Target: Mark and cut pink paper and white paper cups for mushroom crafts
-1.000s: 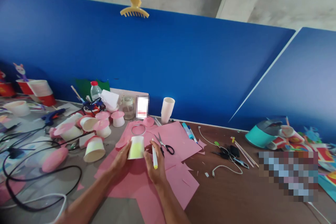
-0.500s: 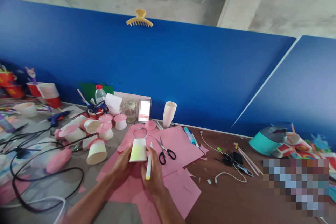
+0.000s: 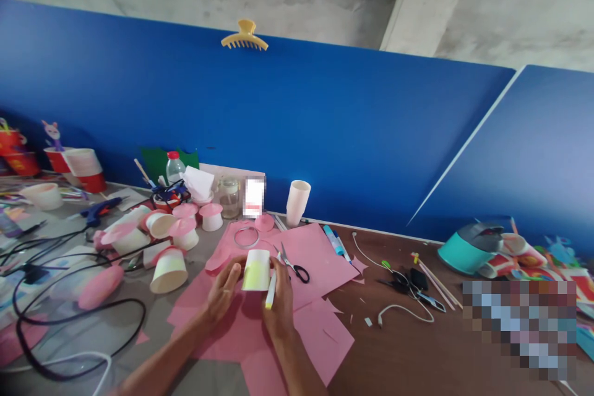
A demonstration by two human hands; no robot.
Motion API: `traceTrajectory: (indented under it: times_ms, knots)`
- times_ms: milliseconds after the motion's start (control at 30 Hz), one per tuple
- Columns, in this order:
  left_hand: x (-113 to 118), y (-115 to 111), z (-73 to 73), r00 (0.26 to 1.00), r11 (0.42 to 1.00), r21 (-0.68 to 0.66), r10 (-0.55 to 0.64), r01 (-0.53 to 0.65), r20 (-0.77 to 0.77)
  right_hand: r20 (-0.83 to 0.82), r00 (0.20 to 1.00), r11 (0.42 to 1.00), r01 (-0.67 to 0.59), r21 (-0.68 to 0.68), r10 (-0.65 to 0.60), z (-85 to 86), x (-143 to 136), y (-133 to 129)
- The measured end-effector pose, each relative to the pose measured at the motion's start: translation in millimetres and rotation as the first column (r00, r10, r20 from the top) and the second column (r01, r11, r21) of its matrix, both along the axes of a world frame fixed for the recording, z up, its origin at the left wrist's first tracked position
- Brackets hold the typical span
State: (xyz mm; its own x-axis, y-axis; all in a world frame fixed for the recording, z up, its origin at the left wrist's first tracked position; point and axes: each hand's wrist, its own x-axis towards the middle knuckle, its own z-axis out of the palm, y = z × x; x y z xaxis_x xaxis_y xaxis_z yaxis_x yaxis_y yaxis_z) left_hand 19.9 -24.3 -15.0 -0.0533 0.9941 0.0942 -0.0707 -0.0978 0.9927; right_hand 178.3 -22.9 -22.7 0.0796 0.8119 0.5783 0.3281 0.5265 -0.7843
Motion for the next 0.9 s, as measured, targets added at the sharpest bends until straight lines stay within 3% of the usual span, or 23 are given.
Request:
traceTrajectory:
  times_ms: [100, 133, 200, 300, 400, 533, 900]
  knots:
    - [0.6, -4.4, 1.7, 0.935, 0.942, 0.276, 0.262, -0.193, -0.238, 0.058, 0.994, 0.995, 0.093, 0.046, -0.095, -2.0, 6.9, 5.2]
    - [-1.5, -4.7, 1.7, 0.864, 0.895, 0.383, 0.368, -0.229, -0.343, 0.076, 0.987, 0.989, 0.133, 0.065, -0.138, -3.1, 9.2, 7.6]
    - [-8.4, -3.1, 0.7, 0.647, 0.803, 0.546, 0.551, -0.239, -0.527, 0.105, 0.965, 0.968, 0.230, 0.103, -0.241, -5.9, 12.9, 13.1]
    - [-20.6, 1.4, -2.6, 0.340, 0.770, 0.595, 0.636, -0.228, -0.693, 0.118, 0.931, 0.935, 0.329, 0.132, -0.345, -10.7, 16.3, 20.7]
    - [-29.7, 3.9, -6.0, 0.168, 0.789, 0.572, 0.610, -0.224, -0.775, 0.143, 0.918, 0.927, 0.352, 0.134, -0.369, -15.5, 17.8, 25.3]
    - [-36.1, 4.9, -8.3, 0.119, 0.815, 0.538, 0.569, -0.218, -0.814, 0.167, 0.916, 0.929, 0.343, 0.141, -0.364, -22.4, 17.6, 29.1]
    - [-36.3, 12.8, -9.2, 0.224, 0.801, 0.573, 0.598, -0.173, -0.769, 0.274, 0.908, 0.949, 0.295, 0.114, -0.315, -25.7, 13.5, 31.3]
